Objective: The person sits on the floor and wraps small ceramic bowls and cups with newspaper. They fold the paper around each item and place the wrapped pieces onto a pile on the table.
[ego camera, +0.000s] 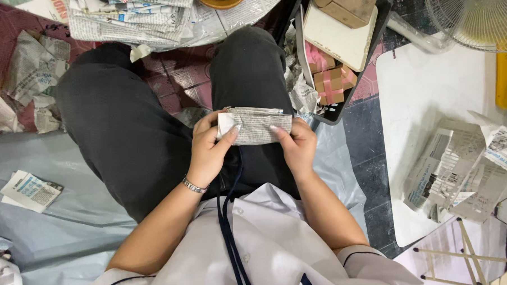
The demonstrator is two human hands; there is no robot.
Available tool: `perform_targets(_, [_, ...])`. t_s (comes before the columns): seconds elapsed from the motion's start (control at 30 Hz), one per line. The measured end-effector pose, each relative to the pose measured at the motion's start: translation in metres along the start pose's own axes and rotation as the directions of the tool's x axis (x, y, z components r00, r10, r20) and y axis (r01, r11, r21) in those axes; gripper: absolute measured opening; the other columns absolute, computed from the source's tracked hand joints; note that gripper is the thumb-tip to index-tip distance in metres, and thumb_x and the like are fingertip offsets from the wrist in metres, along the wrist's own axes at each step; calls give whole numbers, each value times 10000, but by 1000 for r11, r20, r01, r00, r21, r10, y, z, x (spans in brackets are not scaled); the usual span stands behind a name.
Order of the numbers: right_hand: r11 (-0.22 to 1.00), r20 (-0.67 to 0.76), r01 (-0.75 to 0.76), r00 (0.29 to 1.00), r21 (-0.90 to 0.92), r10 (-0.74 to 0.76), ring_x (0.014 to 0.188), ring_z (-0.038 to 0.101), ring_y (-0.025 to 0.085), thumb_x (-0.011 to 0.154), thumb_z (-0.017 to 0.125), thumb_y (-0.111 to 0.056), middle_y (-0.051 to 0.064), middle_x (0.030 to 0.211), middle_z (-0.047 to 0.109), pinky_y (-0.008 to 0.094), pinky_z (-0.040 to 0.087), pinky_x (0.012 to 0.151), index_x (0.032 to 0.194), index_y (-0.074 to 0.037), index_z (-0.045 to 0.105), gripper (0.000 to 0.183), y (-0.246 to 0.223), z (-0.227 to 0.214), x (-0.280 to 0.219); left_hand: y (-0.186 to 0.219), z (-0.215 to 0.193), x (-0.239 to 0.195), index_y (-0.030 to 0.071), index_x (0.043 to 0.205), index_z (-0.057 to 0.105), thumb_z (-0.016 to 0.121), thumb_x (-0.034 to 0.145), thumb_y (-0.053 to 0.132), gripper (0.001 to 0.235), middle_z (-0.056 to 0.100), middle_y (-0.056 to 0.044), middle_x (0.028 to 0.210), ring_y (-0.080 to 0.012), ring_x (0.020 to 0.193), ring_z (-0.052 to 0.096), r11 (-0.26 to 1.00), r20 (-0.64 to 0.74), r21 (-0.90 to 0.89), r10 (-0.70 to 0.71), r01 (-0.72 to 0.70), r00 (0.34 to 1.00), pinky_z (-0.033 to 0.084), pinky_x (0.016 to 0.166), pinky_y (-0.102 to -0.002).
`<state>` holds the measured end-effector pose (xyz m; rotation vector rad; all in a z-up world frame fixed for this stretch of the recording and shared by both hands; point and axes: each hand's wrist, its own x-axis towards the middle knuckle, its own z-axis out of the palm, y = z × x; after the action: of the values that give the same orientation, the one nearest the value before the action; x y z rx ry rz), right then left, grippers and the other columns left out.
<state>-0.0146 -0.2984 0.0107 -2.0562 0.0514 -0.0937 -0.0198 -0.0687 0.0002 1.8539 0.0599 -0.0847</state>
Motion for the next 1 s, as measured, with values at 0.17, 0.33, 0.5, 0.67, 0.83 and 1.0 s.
perform_targets(0.17, [987, -43, 79, 995, -141, -86, 746, 502, 225, 878, 830, -74, 65, 768, 540, 353, 415, 712, 739, 8, 601, 279, 0, 9, 2, -11, 3, -2, 50, 888, 749, 713, 977, 253, 224, 703, -93, 1250, -288, 1142, 575, 998, -119, 58, -15, 22, 993, 434, 1012, -410])
perform_targets(0.33, [962, -129, -4, 991, -273, -33, 907, 538, 262, 873, 852, -197, 116, 1091, 553, 358, 467, 800, 1131, -44, 560, 418, -6, 14, -7, -26, 11, -1, 30, 787, 597, 754, 982, 348, 405, 706, -113, 1156, -278, 1042, 665, 991, -248, 124, 77, -48, 966, 514, 925, -398])
perform_targets(0.5, [911, -31, 46, 997, -410, -64, 1308, 498, 378, 867, 866, -269, 174, 1420, 516, 458, 419, 1063, 1419, -87, 531, 671, -17, 11, 6, -12, 5, 10, -29, 1031, 624, 847, 878, 426, 528, 721, -169, 963, -205, 844, 695, 916, -15, 62, -396, 396, 918, 564, 740, -322])
perform_targets(0.67, [912, 55, 64, 997, -405, -45, 1424, 409, 426, 820, 898, -293, 238, 1552, 416, 488, 335, 1177, 1472, -111, 545, 763, -12, 2, 21, -1, -3, 24, 36, 1135, 735, 697, 928, 377, 401, 786, -62, 940, -100, 812, 719, 895, 375, -99, -371, 435, 849, 566, 731, -249])
perform_targets(0.83, [934, 197, -258, 957, 246, 212, 1408, 449, 331, 807, 845, -301, 160, 1512, 480, 423, 344, 1190, 1498, -102, 466, 813, 10, 4, 33, 4, -3, 24, 21, 1130, 747, 712, 914, 330, 379, 781, -51, 925, -89, 720, 691, 824, 392, -283, -368, 491, 843, 587, 624, -280])
perform_targets(1.0, [987, 2, -158, 987, -24, 158, 1247, 584, 251, 928, 750, -190, 90, 1394, 578, 386, 435, 1091, 1425, -85, 555, 544, 15, -2, 44, 20, -22, 21, 51, 1115, 760, 737, 921, 330, 341, 763, -52, 793, -86, 664, 712, 932, 248, 33, -357, 361, 900, 569, 639, -276])
